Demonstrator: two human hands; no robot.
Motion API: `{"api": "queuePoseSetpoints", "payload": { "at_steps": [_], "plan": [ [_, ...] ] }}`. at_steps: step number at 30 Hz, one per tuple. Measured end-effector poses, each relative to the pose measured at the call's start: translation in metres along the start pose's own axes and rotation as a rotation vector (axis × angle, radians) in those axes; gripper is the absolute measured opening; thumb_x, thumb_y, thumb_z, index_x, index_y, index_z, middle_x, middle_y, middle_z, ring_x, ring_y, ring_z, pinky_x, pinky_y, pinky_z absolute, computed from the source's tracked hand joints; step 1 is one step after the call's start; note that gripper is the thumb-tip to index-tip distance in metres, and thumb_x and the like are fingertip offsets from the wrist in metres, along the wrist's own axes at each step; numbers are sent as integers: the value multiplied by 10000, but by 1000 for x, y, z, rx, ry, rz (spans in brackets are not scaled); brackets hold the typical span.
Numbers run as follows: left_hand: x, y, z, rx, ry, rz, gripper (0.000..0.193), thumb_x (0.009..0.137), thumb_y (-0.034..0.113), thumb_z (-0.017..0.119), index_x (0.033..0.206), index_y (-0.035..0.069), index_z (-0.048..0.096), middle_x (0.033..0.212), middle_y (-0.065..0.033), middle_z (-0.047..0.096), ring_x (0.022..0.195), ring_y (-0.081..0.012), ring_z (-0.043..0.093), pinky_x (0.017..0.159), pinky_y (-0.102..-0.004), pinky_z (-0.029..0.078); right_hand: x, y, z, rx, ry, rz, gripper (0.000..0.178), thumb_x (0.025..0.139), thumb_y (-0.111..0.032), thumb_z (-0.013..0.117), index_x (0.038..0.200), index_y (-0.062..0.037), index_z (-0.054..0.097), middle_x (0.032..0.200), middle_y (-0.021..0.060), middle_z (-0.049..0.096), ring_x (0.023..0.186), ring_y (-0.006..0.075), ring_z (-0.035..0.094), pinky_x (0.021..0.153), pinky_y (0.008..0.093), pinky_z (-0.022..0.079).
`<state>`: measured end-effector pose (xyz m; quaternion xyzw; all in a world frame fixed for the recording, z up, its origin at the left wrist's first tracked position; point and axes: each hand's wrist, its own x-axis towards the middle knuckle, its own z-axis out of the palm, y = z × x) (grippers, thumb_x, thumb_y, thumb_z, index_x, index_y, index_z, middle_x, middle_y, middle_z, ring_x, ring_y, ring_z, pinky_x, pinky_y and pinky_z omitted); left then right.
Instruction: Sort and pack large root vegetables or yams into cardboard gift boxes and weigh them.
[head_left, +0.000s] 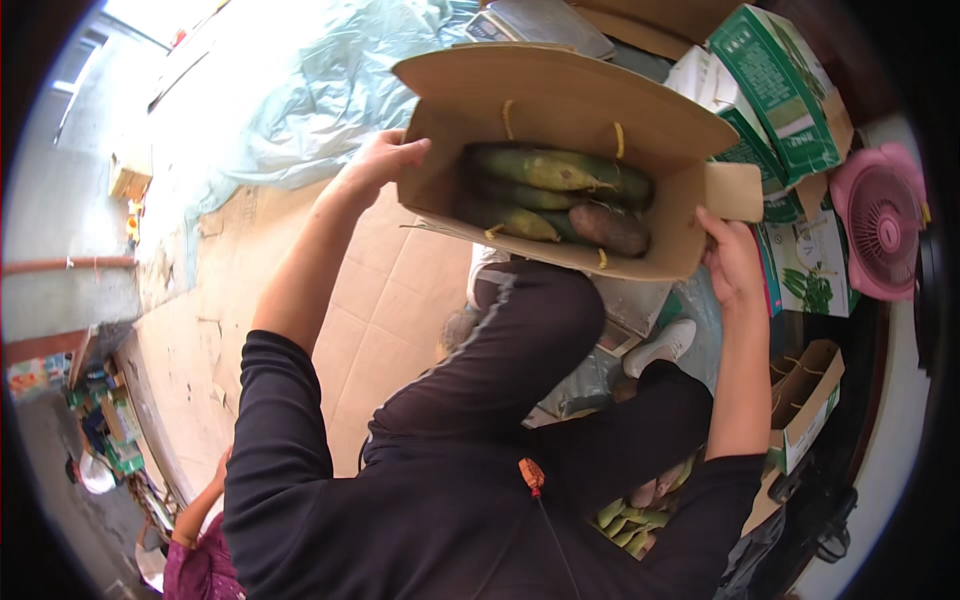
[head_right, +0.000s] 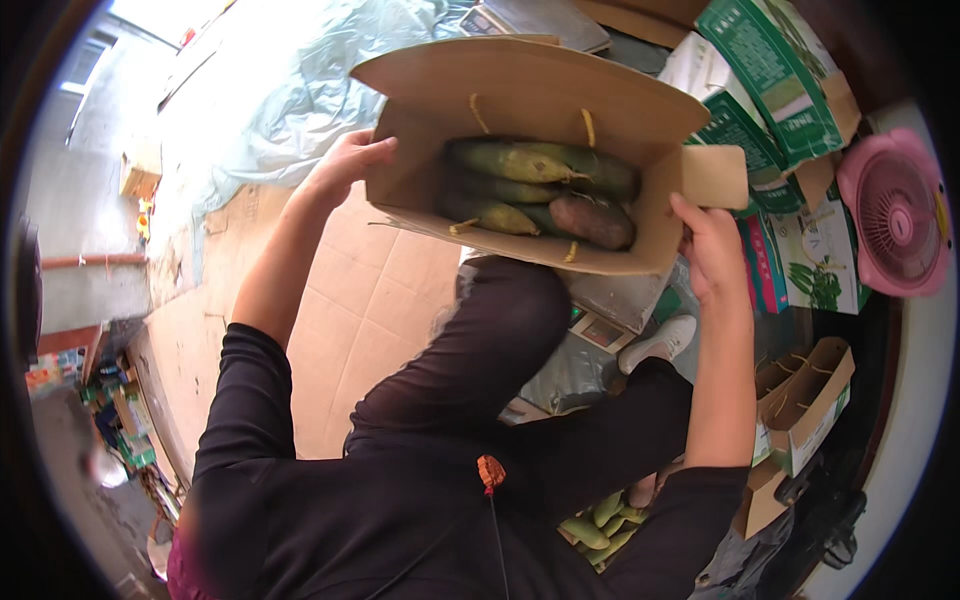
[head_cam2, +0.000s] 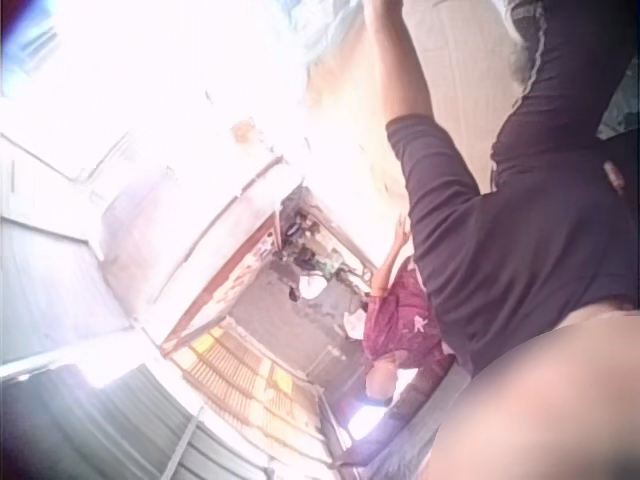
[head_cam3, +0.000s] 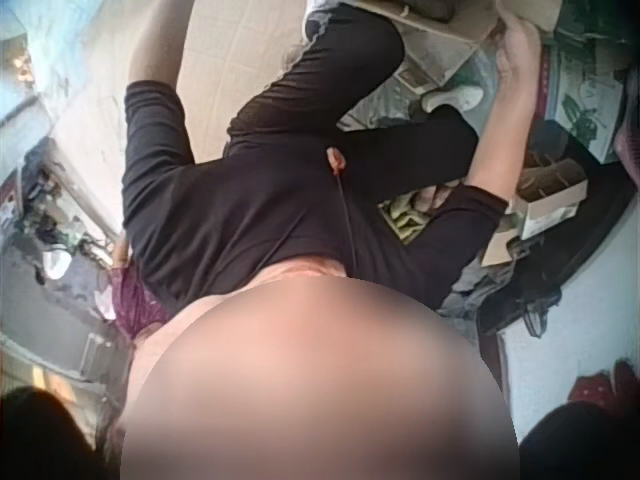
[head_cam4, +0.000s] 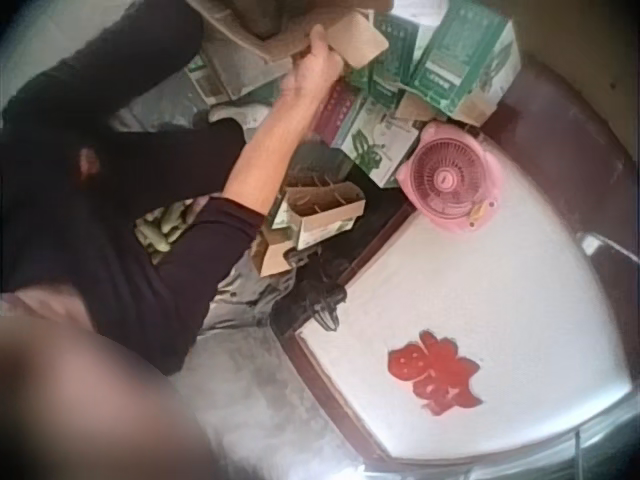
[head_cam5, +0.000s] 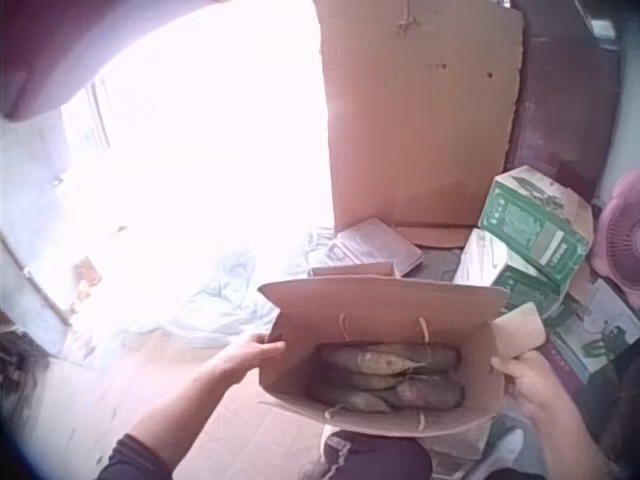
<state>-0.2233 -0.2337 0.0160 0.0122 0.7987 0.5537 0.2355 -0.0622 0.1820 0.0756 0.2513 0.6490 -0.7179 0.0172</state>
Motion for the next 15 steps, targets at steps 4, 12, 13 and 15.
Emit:
{"api": "queuePoseSetpoints", "payload": {
  "at_steps": [4,12,13,15],
  "plan": [
    [-50,-36,-57,-58,205,-87,258,855,271,615,949,31,626,787,18,566,721,-81,495,658,-255,404,26,-3,75,-144,-188,72,254,842,-190,639,1030,-28,586,961,29,621,820,123,602,724,290,483],
    [-171,-176,-161,-89,609,-303,302,859,236,630,1060,10,619,880,-29,633,793,-125,562,730,-281,453,39,66,266,-428,-418,161,429,719,-263,736,1065,-48,600,951,47,605,896,174,540,720,336,436],
    [-193,-194,-171,-117,660,-354,293,859,230,636,1051,9,620,875,-29,631,783,-124,559,721,-280,453,29,71,287,-495,-458,195,431,692,-257,755,1014,-2,625,918,85,628,845,191,576,719,330,463],
    [-222,-224,-183,-140,729,-428,263,860,211,642,1032,13,621,865,-28,627,765,-122,553,702,-274,453,20,101,315,-532,-572,244,433,674,-252,767,992,13,638,858,100,632,756,200,584,648,315,466]
  ]
}}
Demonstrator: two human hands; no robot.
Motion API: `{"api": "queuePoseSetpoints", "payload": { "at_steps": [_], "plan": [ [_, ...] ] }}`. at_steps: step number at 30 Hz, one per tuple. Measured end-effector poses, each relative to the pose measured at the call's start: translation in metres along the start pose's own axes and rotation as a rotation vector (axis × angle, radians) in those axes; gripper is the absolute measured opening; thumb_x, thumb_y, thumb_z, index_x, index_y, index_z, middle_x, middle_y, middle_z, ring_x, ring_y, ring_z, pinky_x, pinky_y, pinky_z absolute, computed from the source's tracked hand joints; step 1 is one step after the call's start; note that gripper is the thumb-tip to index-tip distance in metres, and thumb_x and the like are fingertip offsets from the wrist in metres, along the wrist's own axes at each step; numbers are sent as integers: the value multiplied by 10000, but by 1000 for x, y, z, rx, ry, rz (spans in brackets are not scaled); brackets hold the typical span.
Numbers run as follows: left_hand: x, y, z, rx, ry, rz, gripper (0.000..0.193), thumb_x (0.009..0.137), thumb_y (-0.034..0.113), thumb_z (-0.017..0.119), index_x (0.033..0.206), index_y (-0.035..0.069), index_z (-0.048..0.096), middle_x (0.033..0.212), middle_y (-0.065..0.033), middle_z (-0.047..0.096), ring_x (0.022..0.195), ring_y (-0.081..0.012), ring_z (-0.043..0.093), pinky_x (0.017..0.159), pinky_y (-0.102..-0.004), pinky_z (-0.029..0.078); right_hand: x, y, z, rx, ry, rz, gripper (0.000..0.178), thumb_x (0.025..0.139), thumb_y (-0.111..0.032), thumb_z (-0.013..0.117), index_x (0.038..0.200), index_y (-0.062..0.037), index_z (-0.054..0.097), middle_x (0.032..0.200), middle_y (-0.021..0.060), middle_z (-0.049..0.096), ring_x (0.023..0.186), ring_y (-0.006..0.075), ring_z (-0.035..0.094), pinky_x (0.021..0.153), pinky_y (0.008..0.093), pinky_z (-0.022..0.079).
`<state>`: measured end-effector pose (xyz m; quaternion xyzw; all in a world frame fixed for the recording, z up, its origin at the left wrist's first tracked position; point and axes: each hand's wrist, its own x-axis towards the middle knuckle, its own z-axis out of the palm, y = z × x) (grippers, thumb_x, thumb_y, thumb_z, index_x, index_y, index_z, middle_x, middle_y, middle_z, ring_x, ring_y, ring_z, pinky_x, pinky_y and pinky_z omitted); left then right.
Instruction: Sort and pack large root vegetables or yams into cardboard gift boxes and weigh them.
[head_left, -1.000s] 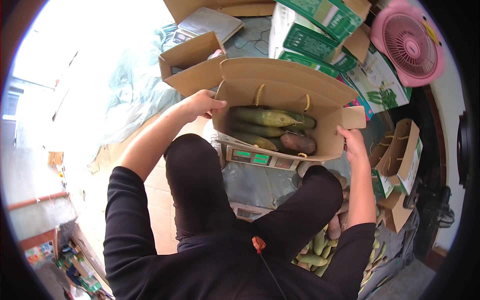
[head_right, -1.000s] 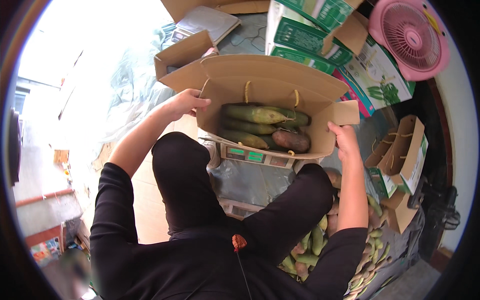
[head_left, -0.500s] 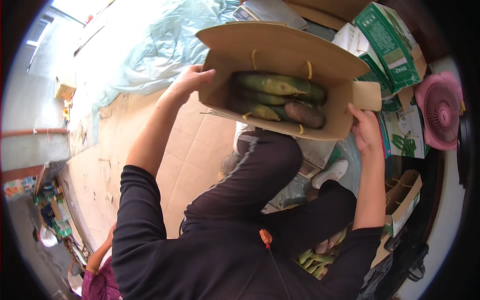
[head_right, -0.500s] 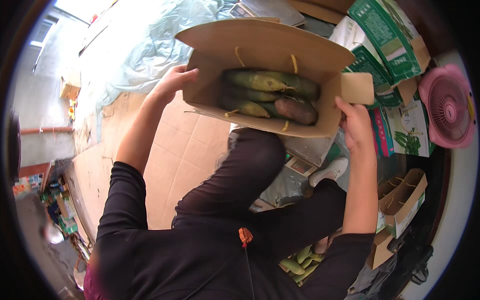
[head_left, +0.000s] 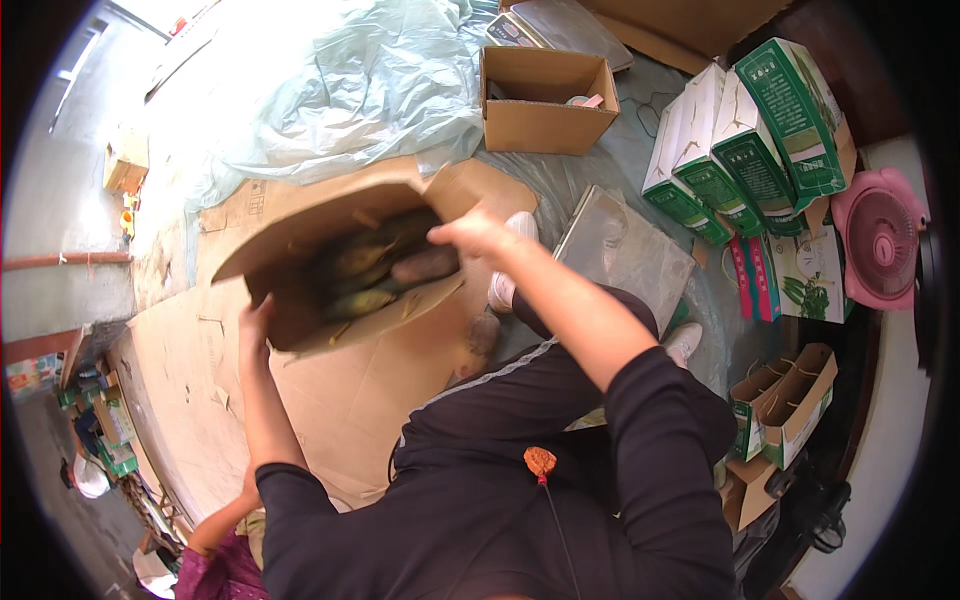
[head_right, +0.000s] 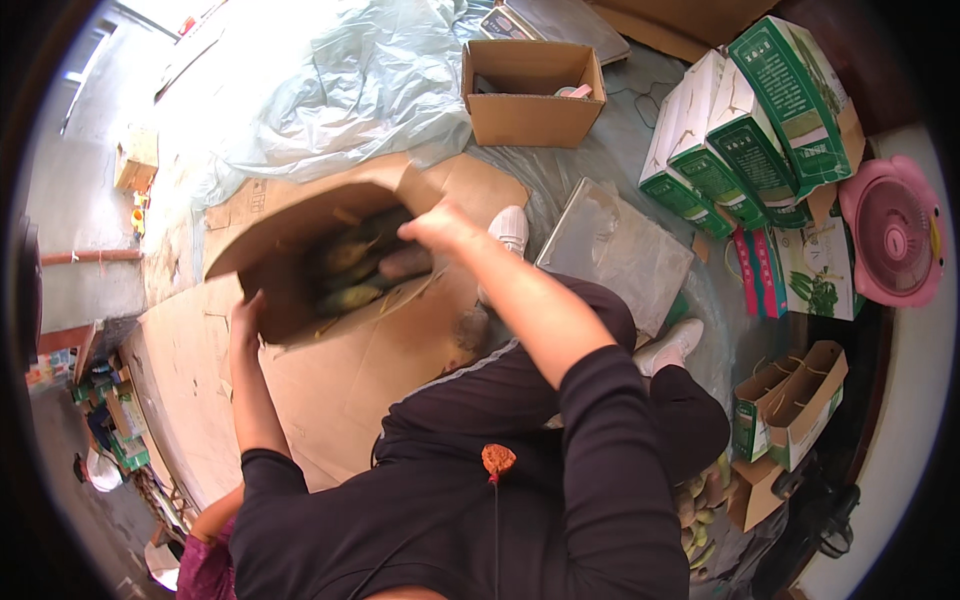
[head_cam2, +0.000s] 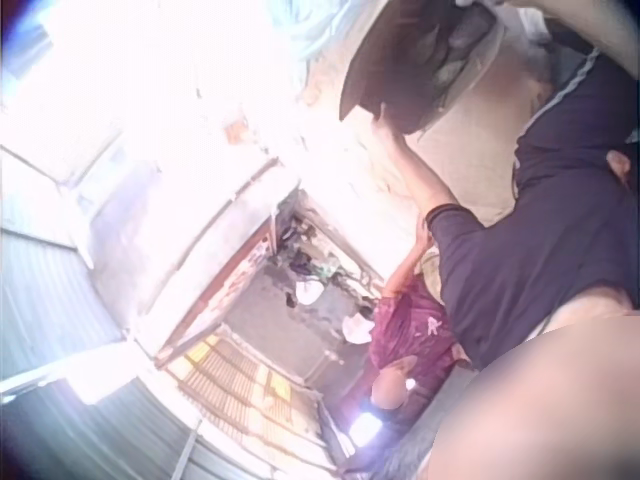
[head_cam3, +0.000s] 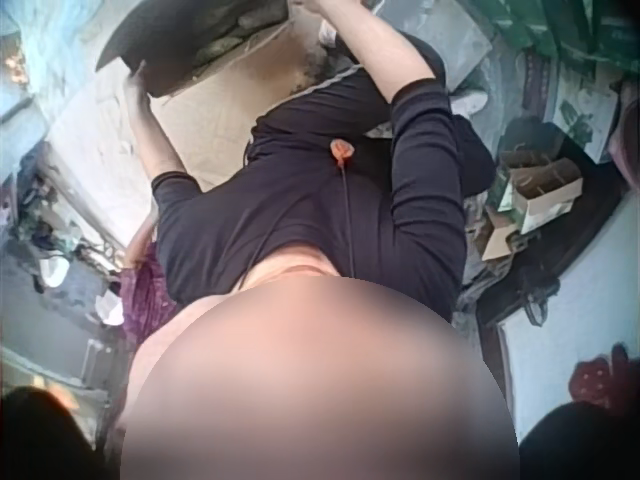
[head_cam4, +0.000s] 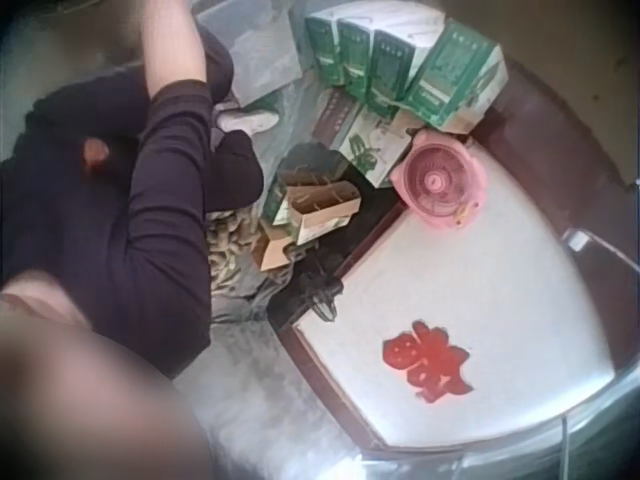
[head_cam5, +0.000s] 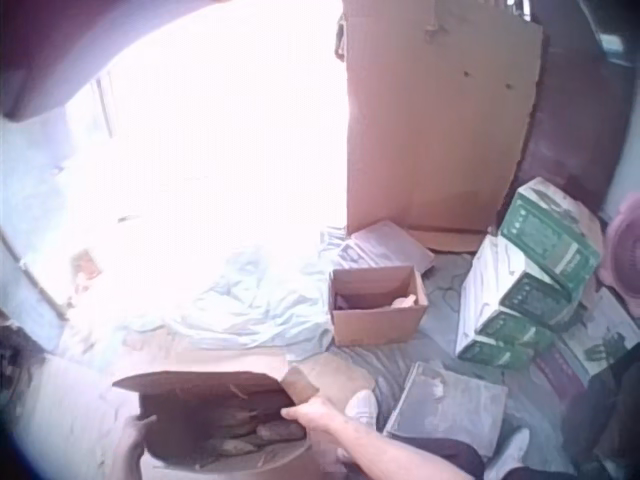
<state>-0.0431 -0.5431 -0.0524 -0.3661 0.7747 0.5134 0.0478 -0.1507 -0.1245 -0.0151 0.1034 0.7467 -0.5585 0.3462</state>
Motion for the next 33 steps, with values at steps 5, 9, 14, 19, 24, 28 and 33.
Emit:
{"api": "queuePoseSetpoints", "payload": {
  "at_steps": [5,9,14,19,24,28,33],
  "plan": [
    [-2,-85,-55,95,147,-156,225,850,172,645,1009,14,620,801,-25,613,696,-116,539,635,-270,440,11,46,89,-2,-227,146,617,684,-201,766,1226,-50,514,1031,107,597,831,206,569,593,330,458],
    [7,-140,-73,193,189,-191,274,788,88,665,1027,-30,605,791,-72,631,695,-178,580,640,-318,456,1,35,77,-191,-437,54,693,721,-179,737,1331,-65,429,1120,152,588,943,274,588,768,411,497],
    [-16,-99,-49,922,396,168,295,793,133,676,1025,-36,607,876,-196,644,860,-335,629,766,-394,483,-4,-2,16,-182,-202,-391,490,778,-165,664,1218,1,527,1070,153,636,944,216,611,803,318,501],
    [-106,37,21,598,123,616,148,824,95,636,941,3,644,864,-131,642,821,-257,627,732,-335,493,-68,-16,-98,-75,60,-359,403,850,-213,604,1215,-54,545,1051,70,638,877,102,579,704,237,465],
    [-183,102,169,629,-699,747,226,807,155,650,995,32,624,919,-113,618,898,-247,598,756,-357,487,-144,29,-187,34,348,-259,379,884,-242,583,1218,-67,542,1067,26,621,868,76,555,739,232,435],
    [-143,53,270,1200,-741,877,324,806,287,649,1060,87,623,1019,-113,615,1057,-294,555,867,-492,441,-194,61,-215,134,452,-230,369,884,-235,587,1204,-55,550,1045,34,629,867,87,557,745,226,422],
    [-72,-16,322,1882,-796,525,378,818,255,607,1167,110,606,1229,-77,577,1178,-283,509,938,-648,330,-258,119,-239,225,584,-170,372,901,-235,568,1230,-66,527,1070,22,612,881,84,548,752,221,417]
  ]
}}
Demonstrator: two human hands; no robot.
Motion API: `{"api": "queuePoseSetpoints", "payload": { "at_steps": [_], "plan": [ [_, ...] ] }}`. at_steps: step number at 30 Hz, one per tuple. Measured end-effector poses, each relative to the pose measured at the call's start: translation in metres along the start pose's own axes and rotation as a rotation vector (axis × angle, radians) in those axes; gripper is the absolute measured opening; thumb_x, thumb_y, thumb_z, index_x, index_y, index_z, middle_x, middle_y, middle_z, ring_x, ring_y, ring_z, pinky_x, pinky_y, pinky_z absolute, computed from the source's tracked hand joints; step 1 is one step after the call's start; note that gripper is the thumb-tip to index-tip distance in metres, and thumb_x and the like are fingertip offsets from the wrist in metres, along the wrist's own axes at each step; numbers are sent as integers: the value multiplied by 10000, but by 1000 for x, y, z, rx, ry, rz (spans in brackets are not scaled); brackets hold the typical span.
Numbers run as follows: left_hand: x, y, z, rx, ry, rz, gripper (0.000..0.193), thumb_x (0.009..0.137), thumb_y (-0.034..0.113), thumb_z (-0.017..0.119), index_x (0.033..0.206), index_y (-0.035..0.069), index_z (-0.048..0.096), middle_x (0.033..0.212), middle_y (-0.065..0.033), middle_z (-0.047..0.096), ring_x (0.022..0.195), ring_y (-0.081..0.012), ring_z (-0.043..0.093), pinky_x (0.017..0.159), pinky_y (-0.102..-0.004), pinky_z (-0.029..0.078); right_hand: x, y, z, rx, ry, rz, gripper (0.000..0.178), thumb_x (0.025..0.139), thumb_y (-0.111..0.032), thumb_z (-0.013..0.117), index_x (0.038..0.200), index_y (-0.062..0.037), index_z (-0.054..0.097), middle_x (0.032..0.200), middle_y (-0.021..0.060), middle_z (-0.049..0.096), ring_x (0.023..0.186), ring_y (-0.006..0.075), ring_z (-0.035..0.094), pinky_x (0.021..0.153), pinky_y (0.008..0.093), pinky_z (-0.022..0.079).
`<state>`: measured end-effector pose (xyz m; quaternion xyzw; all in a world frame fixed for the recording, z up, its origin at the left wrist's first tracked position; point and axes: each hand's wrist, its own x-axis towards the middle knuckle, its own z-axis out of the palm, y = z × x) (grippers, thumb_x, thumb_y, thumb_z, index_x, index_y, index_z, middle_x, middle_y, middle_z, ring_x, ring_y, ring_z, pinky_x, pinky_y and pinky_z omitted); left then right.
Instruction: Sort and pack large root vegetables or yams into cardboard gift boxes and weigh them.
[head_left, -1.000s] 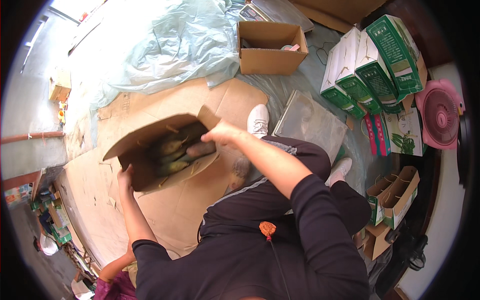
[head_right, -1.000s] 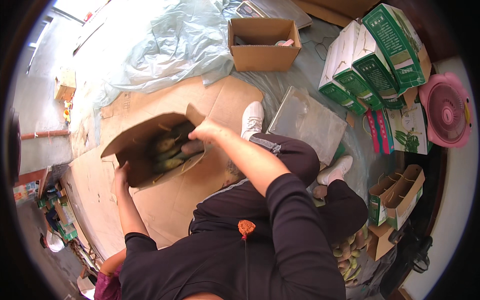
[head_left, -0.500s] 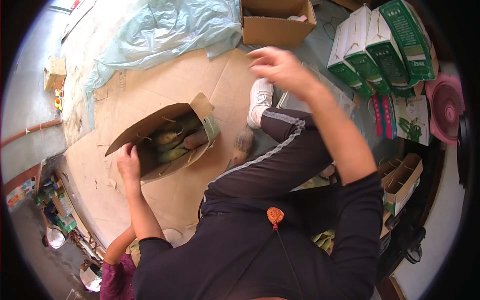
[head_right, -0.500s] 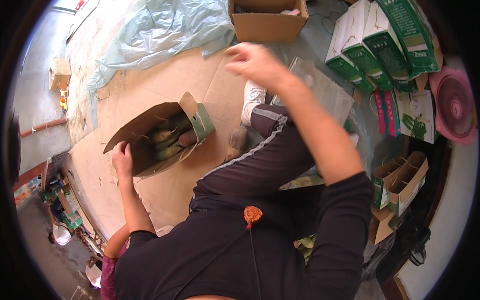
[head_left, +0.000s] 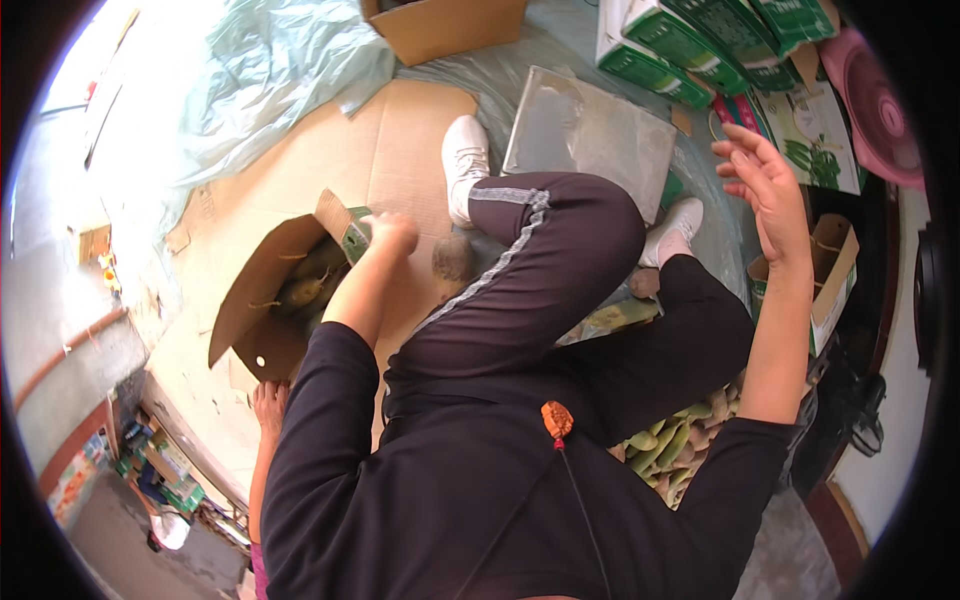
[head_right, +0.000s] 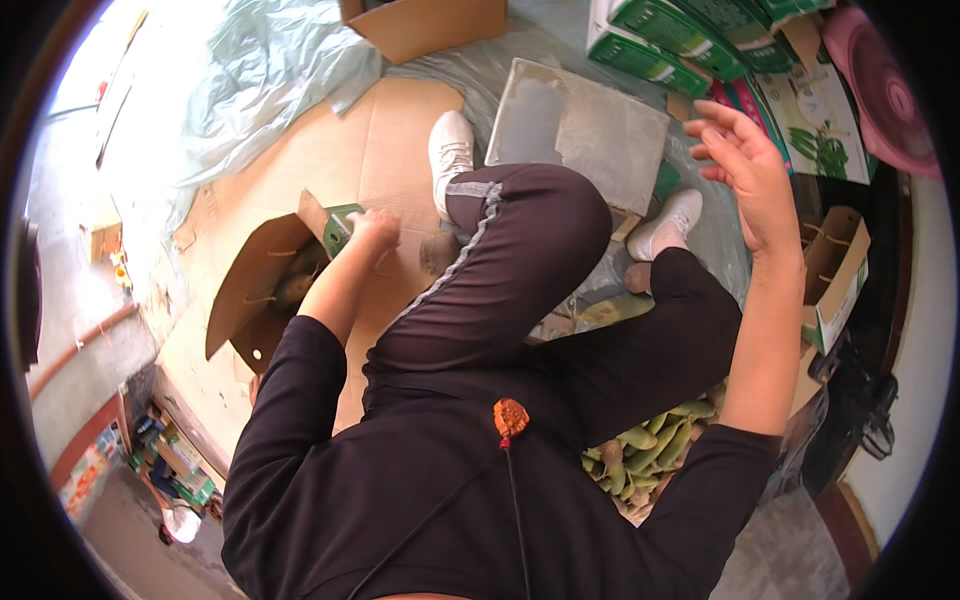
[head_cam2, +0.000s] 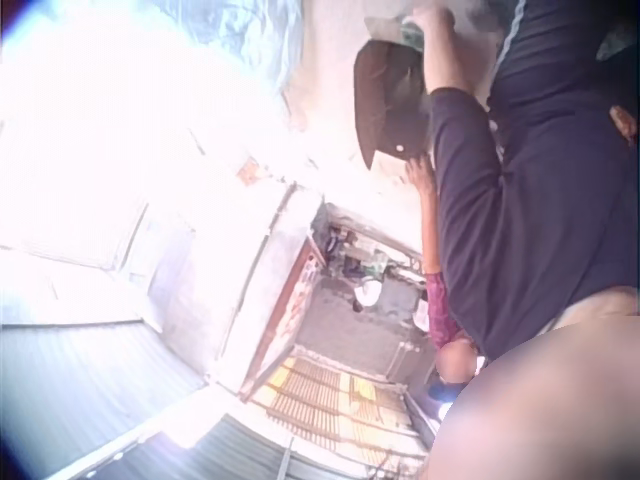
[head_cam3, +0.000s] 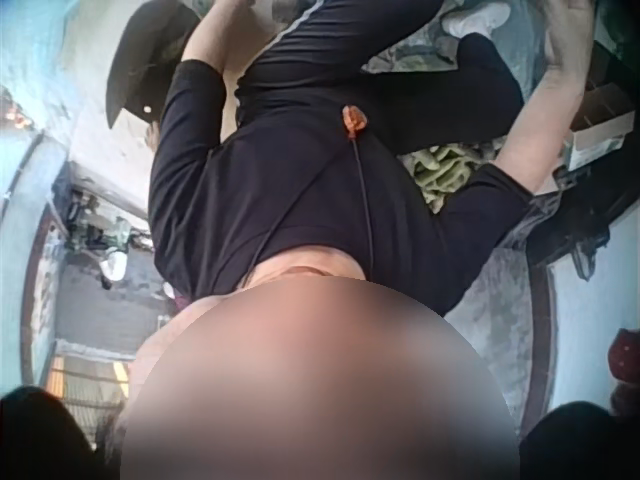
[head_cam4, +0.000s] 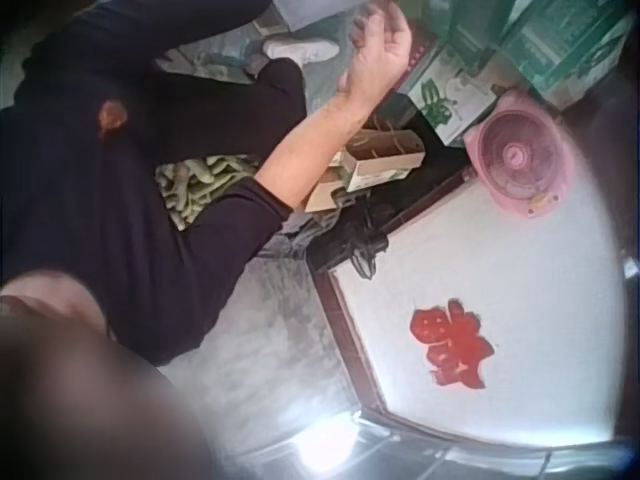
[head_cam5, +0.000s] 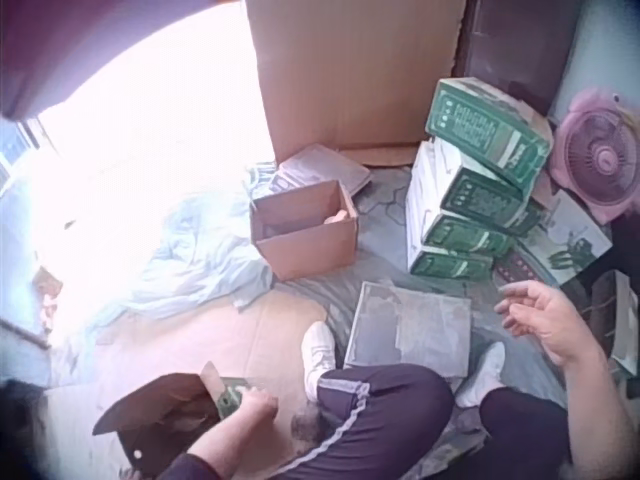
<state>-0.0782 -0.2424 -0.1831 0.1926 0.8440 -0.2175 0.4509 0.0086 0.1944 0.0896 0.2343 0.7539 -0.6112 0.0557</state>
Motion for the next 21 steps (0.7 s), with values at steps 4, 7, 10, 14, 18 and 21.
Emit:
{"api": "queuePoseSetpoints", "payload": {
  "at_steps": [4,7,10,14,18,21],
  "plan": [
    [-2,-17,34,244,-88,75,378,848,240,517,1192,110,602,1248,-80,564,1245,-286,440,1029,-672,141,-35,50,-52,-13,172,102,379,905,-229,565,1243,-65,514,1087,17,603,887,77,545,744,211,418],
    [-13,-31,82,256,-86,72,397,882,278,450,1214,112,590,1289,-56,538,1300,-276,370,1048,-665,64,-51,90,-79,-6,230,185,400,907,-232,562,1261,-58,497,1100,30,601,882,79,543,735,212,424],
    [-38,-43,143,267,-144,80,398,903,281,421,1229,121,583,1316,-34,524,1322,-261,337,1057,-655,42,-65,132,-99,32,301,289,405,913,-227,558,1274,-60,485,1098,29,598,862,73,541,713,210,436],
    [-101,-40,190,176,-560,31,427,851,313,530,1216,98,589,1342,-80,499,1268,-267,424,1093,-553,159,-88,183,-118,107,354,380,428,908,-219,554,1287,-41,466,1104,72,592,860,101,540,696,215,438],
    [-123,-53,250,-25,-723,143,433,787,349,643,1126,80,641,1194,-115,606,1129,-310,547,977,-454,392,-107,269,-146,146,374,446,438,903,-189,561,1294,-25,449,1107,84,585,866,113,552,706,237,462],
    [-102,-58,259,-585,-369,80,412,802,323,654,1093,32,644,1068,-141,660,993,-281,620,844,-360,480,-117,338,-161,-9,395,344,422,893,-128,570,1275,6,451,991,77,598,836,149,581,756,291,491]
  ]
}}
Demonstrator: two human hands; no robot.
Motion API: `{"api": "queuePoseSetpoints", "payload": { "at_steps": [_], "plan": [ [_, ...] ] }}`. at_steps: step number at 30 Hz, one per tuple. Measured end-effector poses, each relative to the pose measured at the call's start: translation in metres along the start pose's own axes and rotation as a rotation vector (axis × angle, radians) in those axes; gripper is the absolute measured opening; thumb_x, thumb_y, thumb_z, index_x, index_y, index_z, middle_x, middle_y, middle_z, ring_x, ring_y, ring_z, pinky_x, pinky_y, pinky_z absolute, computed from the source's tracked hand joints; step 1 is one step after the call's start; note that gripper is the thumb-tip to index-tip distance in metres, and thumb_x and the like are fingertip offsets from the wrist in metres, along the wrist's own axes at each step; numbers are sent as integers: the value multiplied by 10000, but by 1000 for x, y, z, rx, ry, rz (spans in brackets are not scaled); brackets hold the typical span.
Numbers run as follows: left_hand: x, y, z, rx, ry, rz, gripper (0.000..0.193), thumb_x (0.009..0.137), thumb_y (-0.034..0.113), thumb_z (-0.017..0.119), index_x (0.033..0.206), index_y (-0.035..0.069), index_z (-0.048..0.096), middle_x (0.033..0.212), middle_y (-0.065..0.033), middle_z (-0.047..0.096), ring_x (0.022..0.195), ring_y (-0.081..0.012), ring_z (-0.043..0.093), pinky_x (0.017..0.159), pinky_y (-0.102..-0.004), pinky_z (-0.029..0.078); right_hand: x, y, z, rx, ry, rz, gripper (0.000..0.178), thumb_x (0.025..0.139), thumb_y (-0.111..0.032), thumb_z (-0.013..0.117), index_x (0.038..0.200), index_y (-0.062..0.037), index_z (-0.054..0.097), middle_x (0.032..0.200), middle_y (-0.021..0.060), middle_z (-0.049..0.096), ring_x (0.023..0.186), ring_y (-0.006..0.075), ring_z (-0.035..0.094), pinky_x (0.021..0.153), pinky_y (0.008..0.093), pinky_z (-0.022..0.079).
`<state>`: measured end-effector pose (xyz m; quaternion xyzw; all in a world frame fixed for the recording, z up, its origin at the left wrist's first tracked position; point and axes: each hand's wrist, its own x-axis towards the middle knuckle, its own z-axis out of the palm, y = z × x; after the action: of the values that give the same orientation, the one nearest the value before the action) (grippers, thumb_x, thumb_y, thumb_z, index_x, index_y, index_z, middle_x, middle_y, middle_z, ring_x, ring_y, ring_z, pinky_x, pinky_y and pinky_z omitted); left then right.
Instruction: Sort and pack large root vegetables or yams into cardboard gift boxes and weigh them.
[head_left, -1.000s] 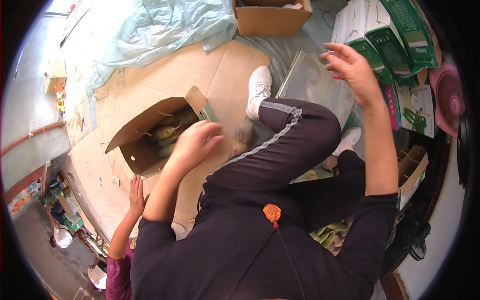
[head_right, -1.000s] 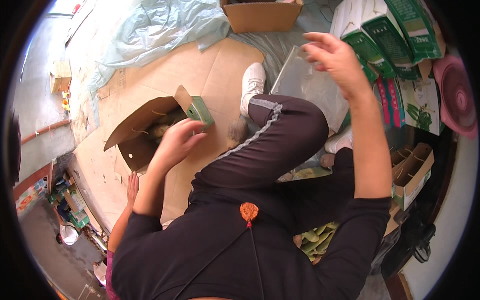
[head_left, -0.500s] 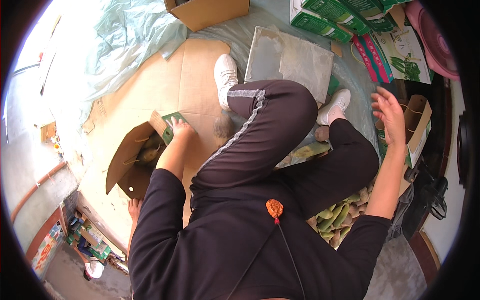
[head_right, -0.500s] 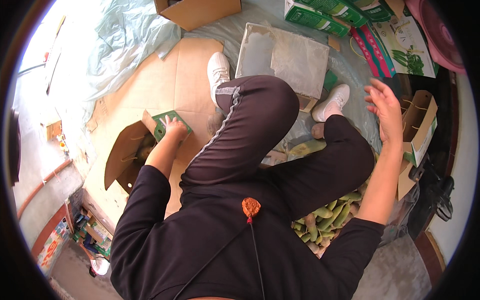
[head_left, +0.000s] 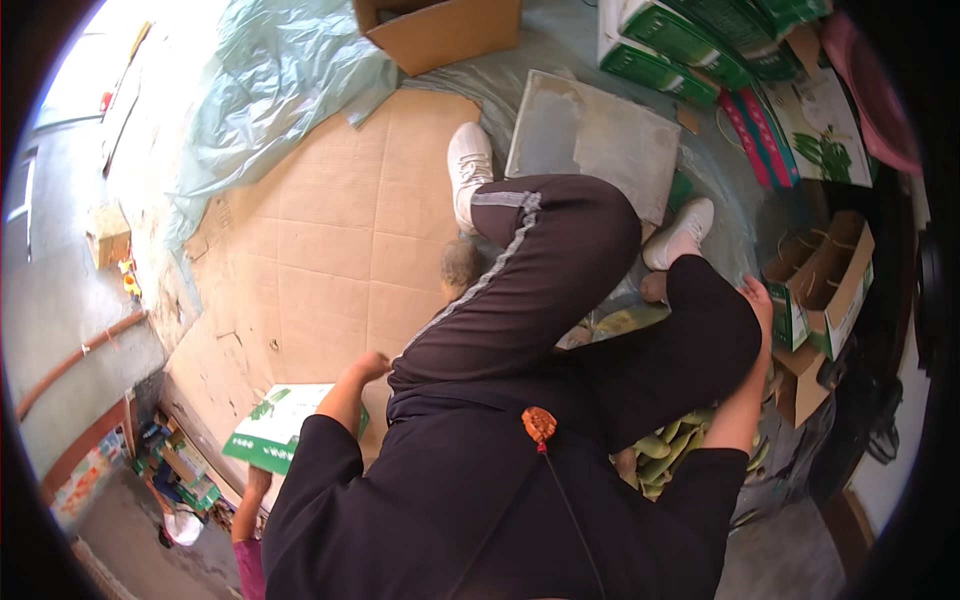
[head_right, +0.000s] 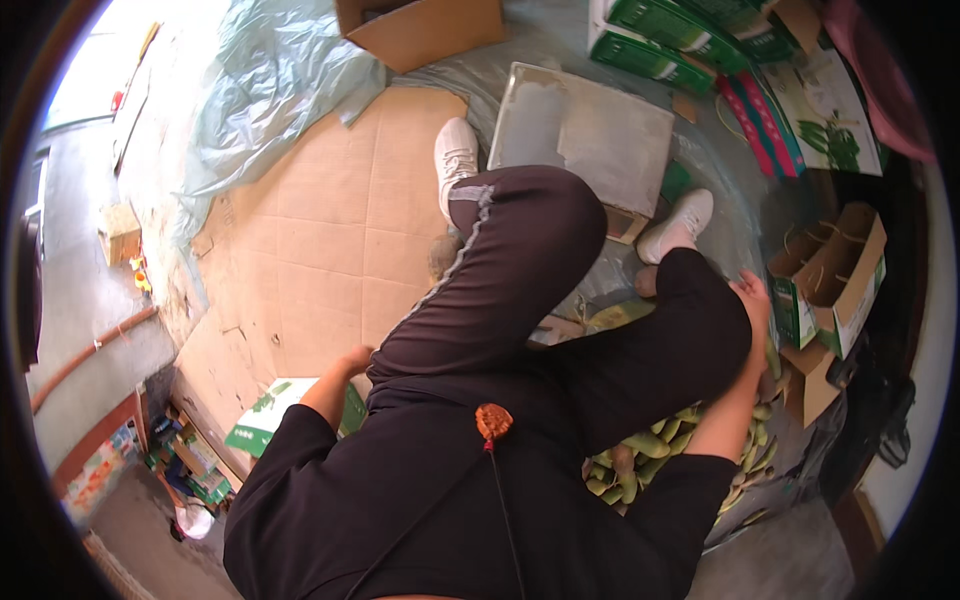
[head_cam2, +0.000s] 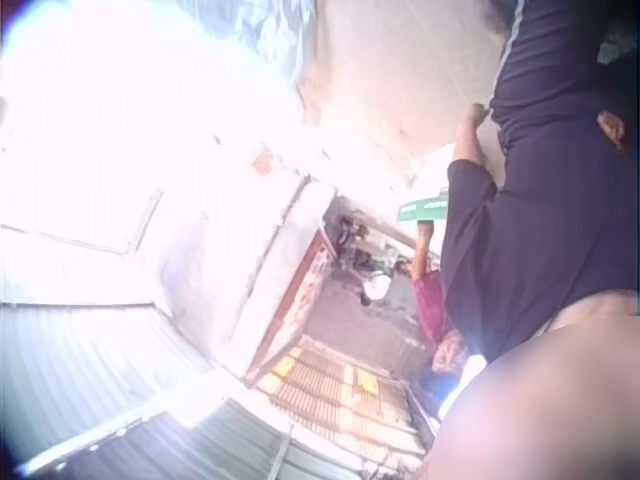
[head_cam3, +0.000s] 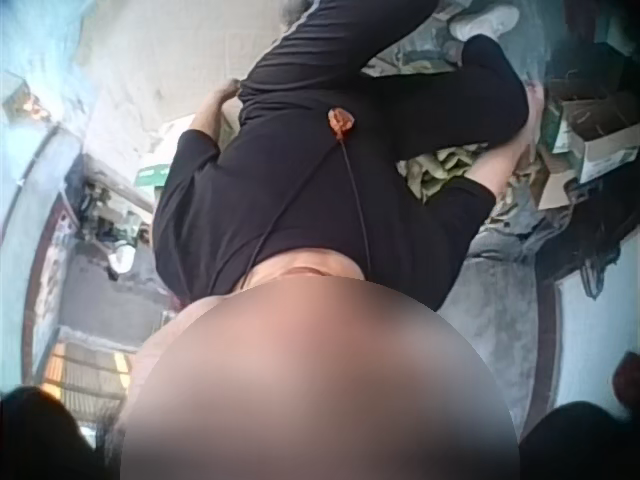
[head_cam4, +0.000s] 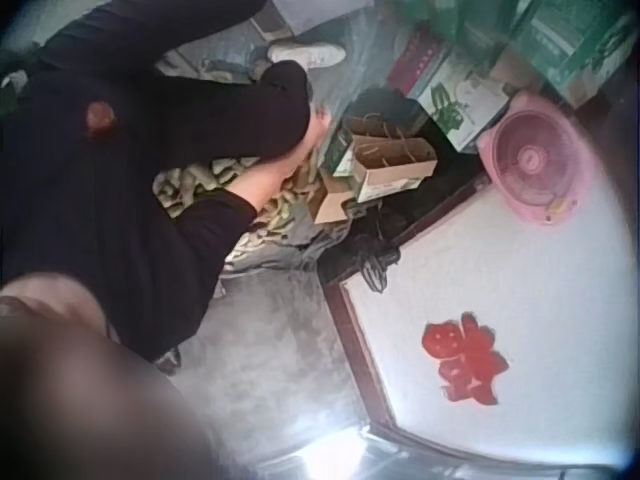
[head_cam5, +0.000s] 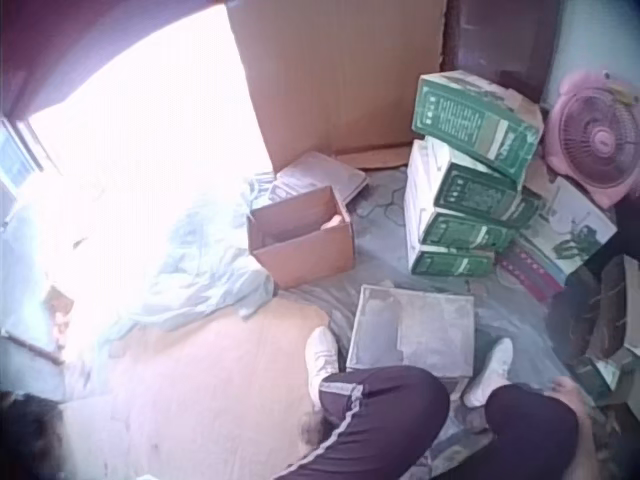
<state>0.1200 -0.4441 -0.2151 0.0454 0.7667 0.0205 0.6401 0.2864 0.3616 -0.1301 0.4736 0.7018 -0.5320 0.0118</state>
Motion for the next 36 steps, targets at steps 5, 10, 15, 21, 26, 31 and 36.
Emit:
{"api": "queuePoseSetpoints", "payload": {
  "at_steps": [5,10,15,21,26,31,36],
  "plan": [
    [32,63,-73,-523,382,214,380,835,255,634,1127,13,614,976,-168,675,928,-216,644,816,-326,496,-54,-6,32,-129,138,-52,332,858,-118,584,1169,-15,535,913,105,630,825,220,619,758,326,496],
    [25,135,-123,-451,405,325,424,851,226,621,1201,-5,555,1011,-165,659,967,-232,624,840,-325,487,-85,34,64,-72,148,40,310,839,-131,596,1125,-22,552,910,114,636,830,238,622,758,336,496],
    [44,115,-122,-847,164,414,466,814,202,675,1221,46,509,1166,-161,573,1084,-234,550,917,-356,439,-103,97,115,30,109,158,289,820,-144,607,1082,-29,570,907,122,641,835,257,626,758,347,496],
    [1,109,-129,-742,265,297,476,813,210,677,1225,49,502,1175,-161,565,1095,-236,541,926,-364,430,-184,141,204,165,0,224,264,797,-159,621,1030,-37,591,903,133,648,841,278,630,758,359,496],
    [-8,107,-139,-682,378,252,486,811,218,678,1230,51,495,1185,-161,557,1105,-239,532,935,-372,420,-235,178,231,259,-64,227,245,778,-172,632,986,-44,608,900,141,654,846,296,634,757,369,496],
    [40,191,-112,-648,253,349,496,810,225,680,1234,54,488,1194,-162,548,1116,-241,523,944,-380,411,-192,162,239,208,93,285,227,759,-185,643,942,-51,626,897,150,660,852,315,638,757,380,496],
    [61,243,-89,-628,189,439,506,808,233,681,1238,57,482,1203,-162,540,1127,-243,513,953,-388,402,-190,142,223,-9,165,287,227,736,-221,680,893,-61,645,858,141,672,813,313,649,738,378,500]
  ]
}}
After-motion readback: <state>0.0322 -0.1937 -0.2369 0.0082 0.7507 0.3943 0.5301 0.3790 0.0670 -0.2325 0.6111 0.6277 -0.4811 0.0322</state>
